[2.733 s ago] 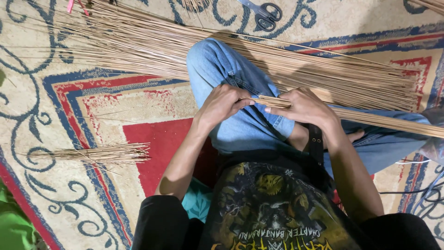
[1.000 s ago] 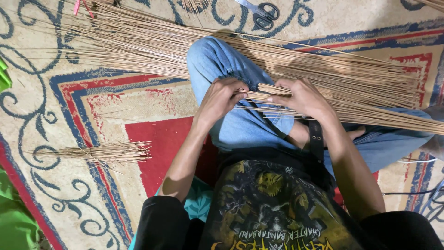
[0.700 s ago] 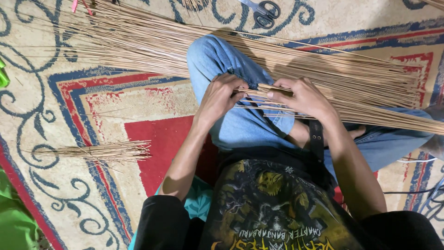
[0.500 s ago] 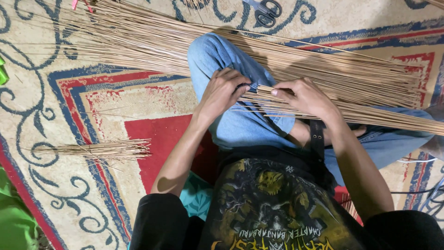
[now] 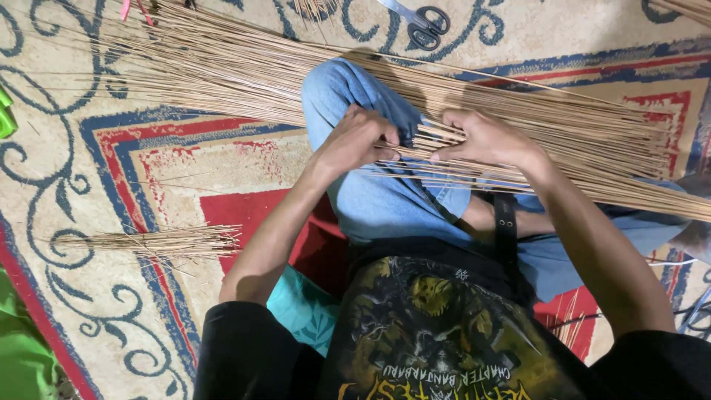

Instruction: Trimming and sorting thin wooden sticks using scissors while sitting on the floor.

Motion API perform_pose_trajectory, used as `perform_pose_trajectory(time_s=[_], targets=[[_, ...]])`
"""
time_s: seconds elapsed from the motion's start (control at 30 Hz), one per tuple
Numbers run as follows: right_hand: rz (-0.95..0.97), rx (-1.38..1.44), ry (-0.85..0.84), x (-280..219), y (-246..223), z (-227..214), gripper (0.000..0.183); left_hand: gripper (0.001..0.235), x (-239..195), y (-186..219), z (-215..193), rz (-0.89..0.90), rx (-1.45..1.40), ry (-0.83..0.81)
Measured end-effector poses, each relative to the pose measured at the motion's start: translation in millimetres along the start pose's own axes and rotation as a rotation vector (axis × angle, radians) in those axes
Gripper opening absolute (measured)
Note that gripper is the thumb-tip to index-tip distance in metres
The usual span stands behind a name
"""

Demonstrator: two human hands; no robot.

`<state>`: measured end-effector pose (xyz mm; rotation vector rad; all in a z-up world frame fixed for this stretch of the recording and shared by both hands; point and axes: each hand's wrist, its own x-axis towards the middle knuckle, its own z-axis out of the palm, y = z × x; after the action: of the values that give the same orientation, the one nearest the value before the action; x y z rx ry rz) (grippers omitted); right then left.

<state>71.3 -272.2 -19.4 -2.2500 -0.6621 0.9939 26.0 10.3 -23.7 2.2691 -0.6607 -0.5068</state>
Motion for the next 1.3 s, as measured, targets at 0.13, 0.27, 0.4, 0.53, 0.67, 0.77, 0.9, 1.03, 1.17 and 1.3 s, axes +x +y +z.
perform_pose_trajectory(time_s=[0.13,0.27,0.4,0.53,0.67,0.77,0.9,1.03,1.17,1.3], targets=[[0.081,0.154,-0.076,-0.9,-8.8,-9.5,0.068,0.022,-0.5,-5.2,0.3,0.001,-0.151,0.045],[0.020,0.166,-0.090,-2.5,-2.4,-4.7,0.024,0.014,-1.1,-1.3,-2.8,-0.014,-0.140,0.041],[0.081,0.099,-0.206,-9.0,-16.3,-12.4,0.069,0.033,-6.6,10.5,-9.9,-0.028,-0.008,0.050],[0.176,0.045,-0.258,-14.5,-44.6,-19.5,0.087,0.024,-11.0,21.6,-24.9,-0.019,-0.082,0.134],[0.139,0.093,-0.039,-8.5,-38.6,-16.6,0.060,0.014,-0.1,0.7,-13.5,0.055,-0.271,0.361],[0.088,0.054,0.105,3.3,-32.6,-19.8,0.050,0.010,16.0,-13.7,-9.7,0.043,-0.356,0.477],[-0.096,0.066,0.381,34.6,2.0,-11.3,0.027,0.010,44.8,-24.9,-11.1,-0.023,-0.390,0.585],[-0.084,-0.018,0.441,67.8,-2.5,-20.4,0.023,0.034,86.5,-57.3,-8.7,-0.122,-0.278,0.450],[-0.079,-0.170,0.474,108.8,28.2,-18.3,0.023,0.041,118.4,-68.0,-17.1,-0.150,-0.129,0.427],[-0.014,-0.451,0.527,150.8,50.1,-11.9,0.031,0.040,135.0,-84.3,-11.1,-0.184,-0.007,0.369]])
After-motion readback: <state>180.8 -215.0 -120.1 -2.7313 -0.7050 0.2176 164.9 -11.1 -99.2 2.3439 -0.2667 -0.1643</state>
